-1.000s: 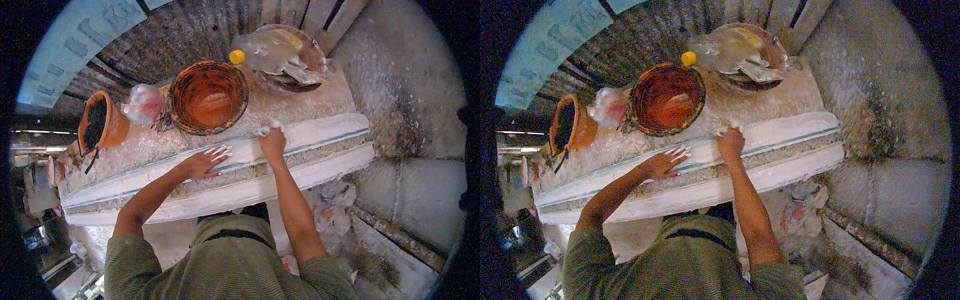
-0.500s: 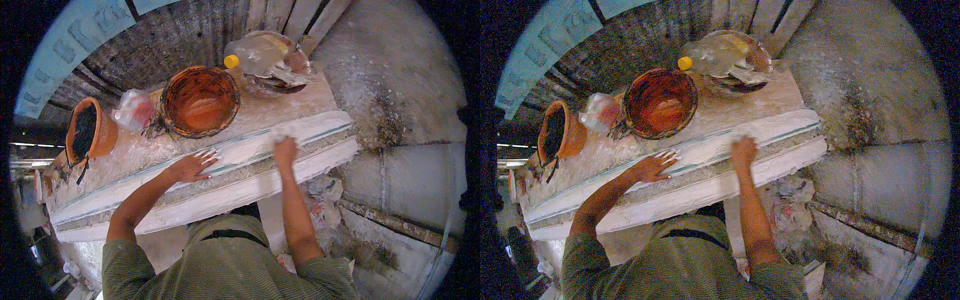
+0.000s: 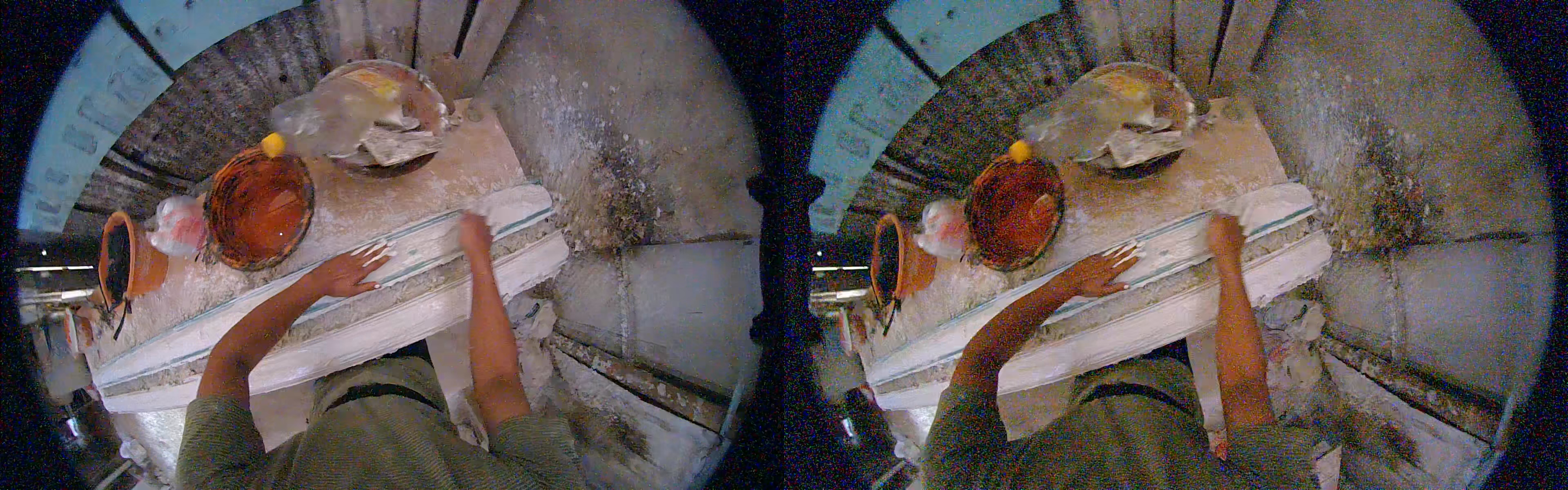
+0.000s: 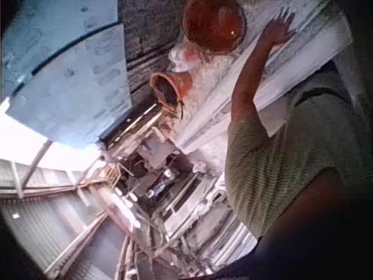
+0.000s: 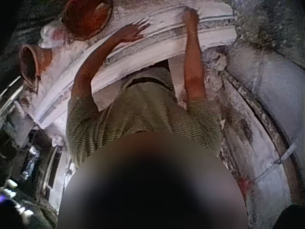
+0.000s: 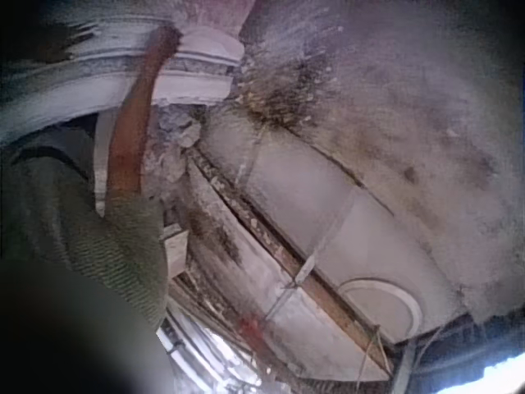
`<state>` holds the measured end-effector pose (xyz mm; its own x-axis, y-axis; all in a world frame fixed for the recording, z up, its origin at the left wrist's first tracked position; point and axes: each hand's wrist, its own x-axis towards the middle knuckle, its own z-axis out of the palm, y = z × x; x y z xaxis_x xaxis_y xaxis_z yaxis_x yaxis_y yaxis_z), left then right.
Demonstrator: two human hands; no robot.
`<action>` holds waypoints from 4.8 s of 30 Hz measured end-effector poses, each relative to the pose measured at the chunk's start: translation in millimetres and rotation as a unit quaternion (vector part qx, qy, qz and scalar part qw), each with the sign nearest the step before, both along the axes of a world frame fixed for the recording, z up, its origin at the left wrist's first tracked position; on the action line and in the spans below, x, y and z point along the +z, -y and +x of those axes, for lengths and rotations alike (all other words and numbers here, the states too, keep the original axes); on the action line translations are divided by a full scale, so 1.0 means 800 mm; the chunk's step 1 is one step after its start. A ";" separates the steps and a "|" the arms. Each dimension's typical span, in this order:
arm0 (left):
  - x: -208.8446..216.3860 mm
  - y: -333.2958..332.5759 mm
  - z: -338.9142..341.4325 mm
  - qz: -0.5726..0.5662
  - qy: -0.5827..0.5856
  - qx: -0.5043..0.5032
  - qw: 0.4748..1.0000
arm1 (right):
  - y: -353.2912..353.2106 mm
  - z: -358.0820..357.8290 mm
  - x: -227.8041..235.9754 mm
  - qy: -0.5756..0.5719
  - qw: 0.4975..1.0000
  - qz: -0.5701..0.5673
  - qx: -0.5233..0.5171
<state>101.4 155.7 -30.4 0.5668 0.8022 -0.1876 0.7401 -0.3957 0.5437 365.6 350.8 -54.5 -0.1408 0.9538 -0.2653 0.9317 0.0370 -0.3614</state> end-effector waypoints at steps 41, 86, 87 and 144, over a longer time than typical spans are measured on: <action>0.023 0.225 -0.109 0.003 -0.120 0.064 0.991 | 0.244 -0.149 0.008 0.100 0.992 -0.001 0.072; -0.017 0.072 0.009 0.149 0.040 0.025 0.988 | 0.099 -0.034 -0.043 0.167 0.984 0.052 0.026; -0.013 0.105 -0.017 0.126 0.010 0.025 0.992 | 0.136 -0.061 -0.040 0.170 0.984 0.049 0.035; 0.061 0.496 -0.374 -0.012 -0.156 -0.009 0.988 | 0.612 -0.434 0.043 -0.004 0.926 -0.095 0.364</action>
<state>-198.0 -241.0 18.6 0.4918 0.7864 -0.3738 0.8664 -0.3996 0.2994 18.1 -139.0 -19.7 -0.7316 0.5408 -0.4151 0.6816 0.5894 -0.4335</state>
